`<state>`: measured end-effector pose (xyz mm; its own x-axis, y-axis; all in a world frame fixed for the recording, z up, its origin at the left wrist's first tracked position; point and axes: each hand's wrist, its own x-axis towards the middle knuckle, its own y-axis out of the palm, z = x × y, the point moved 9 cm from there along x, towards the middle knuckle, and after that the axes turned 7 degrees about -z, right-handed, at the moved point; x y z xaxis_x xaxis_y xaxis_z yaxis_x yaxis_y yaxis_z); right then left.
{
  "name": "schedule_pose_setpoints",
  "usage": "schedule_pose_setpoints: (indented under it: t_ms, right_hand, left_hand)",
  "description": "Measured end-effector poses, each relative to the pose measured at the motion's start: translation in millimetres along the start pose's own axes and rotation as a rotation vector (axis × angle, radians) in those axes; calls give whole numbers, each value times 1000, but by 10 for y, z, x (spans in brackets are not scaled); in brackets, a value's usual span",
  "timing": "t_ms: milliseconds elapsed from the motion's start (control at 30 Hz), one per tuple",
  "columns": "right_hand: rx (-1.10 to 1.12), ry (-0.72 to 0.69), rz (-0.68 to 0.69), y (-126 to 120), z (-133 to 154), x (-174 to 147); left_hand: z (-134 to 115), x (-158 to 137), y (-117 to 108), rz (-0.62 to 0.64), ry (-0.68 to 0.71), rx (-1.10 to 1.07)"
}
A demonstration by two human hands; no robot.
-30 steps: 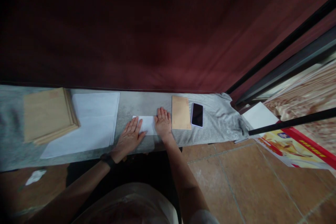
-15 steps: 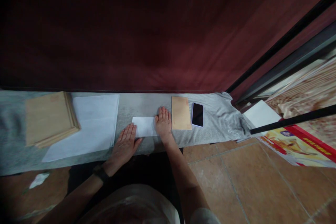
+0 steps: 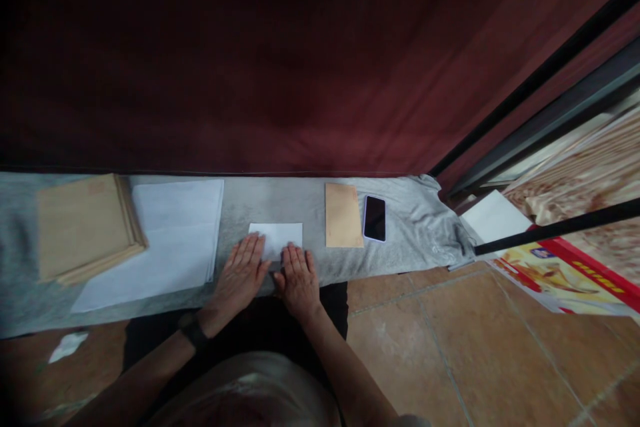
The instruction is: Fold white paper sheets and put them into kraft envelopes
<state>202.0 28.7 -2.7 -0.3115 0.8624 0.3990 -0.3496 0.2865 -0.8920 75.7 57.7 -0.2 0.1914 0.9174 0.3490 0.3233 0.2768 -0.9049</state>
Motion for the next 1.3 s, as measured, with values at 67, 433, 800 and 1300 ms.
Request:
schedule_pose_setpoints:
  t_ms: [67,433,800,1300]
  right_hand:
    - [-5,-13,5,27,-13,0]
    - [8,-7,66,81,-39,-59]
    - [8,53,53,-46,-83,-95]
    - [54,82,55,-148,-300,-38]
  left_hand:
    - [-206,72,64,41,75,-68]
    - [-592,475,443,223,279,-216]
    - [-305,577,418,145,185,-58]
    - [216,134,96,92,116,-56]
